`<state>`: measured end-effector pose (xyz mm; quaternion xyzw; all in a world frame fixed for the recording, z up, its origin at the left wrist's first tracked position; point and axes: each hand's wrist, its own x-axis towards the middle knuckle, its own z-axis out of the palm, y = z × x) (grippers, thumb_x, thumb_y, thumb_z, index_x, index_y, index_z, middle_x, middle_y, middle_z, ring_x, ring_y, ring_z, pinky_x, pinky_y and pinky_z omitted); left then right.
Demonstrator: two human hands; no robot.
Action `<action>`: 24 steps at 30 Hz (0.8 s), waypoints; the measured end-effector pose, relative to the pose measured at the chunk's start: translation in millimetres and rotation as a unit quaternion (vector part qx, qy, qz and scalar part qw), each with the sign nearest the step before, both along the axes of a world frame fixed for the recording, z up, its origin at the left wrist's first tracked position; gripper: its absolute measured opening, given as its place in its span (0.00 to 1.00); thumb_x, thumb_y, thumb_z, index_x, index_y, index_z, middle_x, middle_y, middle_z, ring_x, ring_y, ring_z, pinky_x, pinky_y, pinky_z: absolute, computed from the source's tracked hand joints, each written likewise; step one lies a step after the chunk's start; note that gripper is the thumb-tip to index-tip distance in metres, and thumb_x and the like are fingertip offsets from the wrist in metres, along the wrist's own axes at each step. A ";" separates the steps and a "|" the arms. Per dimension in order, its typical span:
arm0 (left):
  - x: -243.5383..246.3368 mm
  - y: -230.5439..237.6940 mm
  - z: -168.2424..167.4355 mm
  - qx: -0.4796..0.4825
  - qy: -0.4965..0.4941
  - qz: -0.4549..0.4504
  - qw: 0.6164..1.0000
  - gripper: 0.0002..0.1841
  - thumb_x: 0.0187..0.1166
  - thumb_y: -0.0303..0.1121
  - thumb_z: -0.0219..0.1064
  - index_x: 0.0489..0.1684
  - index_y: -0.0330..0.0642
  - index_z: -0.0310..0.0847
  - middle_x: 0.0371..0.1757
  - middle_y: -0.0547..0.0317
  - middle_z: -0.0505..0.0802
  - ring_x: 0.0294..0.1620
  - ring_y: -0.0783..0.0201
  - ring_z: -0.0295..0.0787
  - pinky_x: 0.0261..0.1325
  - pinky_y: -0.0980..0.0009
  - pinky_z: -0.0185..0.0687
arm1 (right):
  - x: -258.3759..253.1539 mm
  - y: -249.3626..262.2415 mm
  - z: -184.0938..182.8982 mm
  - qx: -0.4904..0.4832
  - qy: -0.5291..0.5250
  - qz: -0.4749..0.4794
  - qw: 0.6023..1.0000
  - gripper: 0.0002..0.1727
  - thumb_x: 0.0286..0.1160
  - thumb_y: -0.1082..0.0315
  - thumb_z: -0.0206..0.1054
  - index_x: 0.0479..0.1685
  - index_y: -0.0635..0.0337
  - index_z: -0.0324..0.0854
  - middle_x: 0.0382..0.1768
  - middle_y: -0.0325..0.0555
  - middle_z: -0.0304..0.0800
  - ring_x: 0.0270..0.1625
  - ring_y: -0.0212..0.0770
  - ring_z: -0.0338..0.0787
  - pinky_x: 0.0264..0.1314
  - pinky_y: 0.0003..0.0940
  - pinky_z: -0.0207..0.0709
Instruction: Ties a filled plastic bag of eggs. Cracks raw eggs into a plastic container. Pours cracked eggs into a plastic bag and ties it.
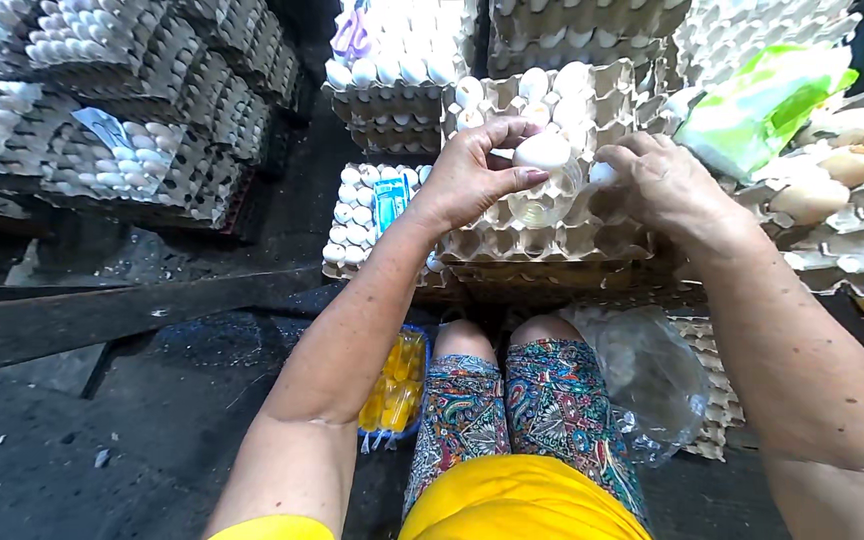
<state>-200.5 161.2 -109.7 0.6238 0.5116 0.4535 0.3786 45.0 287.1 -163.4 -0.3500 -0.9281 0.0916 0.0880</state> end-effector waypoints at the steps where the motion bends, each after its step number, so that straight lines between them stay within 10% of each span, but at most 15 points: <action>1: 0.4 -0.1 0.1 -0.003 0.009 0.004 1.000 0.25 0.73 0.25 0.77 0.69 0.30 0.79 0.62 0.49 0.90 0.53 0.67 0.93 0.57 0.72 0.92 | 0.1 -0.4 -0.7 0.004 0.006 0.006 1.000 0.23 0.75 0.79 0.68 0.72 0.64 0.79 0.71 0.70 0.78 0.73 0.77 0.77 0.67 0.76 0.70; 6: -2.2 -0.1 1.5 -0.011 0.017 0.011 1.000 0.23 0.74 0.28 0.77 0.68 0.30 0.81 0.58 0.50 0.92 0.52 0.67 0.93 0.57 0.72 0.92 | 2.8 -20.9 26.6 -0.014 0.132 -0.049 0.990 0.25 0.80 0.72 0.67 0.75 0.69 0.73 0.70 0.76 0.76 0.66 0.76 0.83 0.65 0.72 0.76; 12: -1.0 0.0 2.6 0.002 0.028 0.006 1.000 0.24 0.74 0.28 0.77 0.68 0.30 0.81 0.60 0.49 0.92 0.51 0.68 0.94 0.57 0.73 0.91 | -3.1 -76.1 89.8 0.084 0.339 -0.014 0.937 0.26 0.87 0.58 0.64 0.76 0.67 0.74 0.68 0.66 0.77 0.66 0.46 0.85 0.64 0.34 0.83; 16: 3.8 -1.7 7.7 0.008 0.028 0.004 1.000 0.24 0.74 0.28 0.77 0.69 0.29 0.80 0.59 0.49 0.92 0.52 0.68 0.93 0.58 0.72 0.91 | -24.5 -91.2 85.8 0.054 0.265 0.024 0.962 0.25 0.86 0.65 0.63 0.78 0.67 0.73 0.70 0.70 0.76 0.63 0.60 0.87 0.63 0.52 0.83; 24: 1.4 -5.2 7.4 0.003 0.014 0.000 1.000 0.24 0.73 0.26 0.77 0.69 0.30 0.80 0.61 0.49 0.91 0.53 0.67 0.94 0.58 0.72 0.91 | -2.6 -76.4 86.9 0.060 0.250 -0.033 0.966 0.25 0.87 0.62 0.63 0.79 0.64 0.73 0.71 0.69 0.76 0.67 0.58 0.86 0.68 0.49 0.83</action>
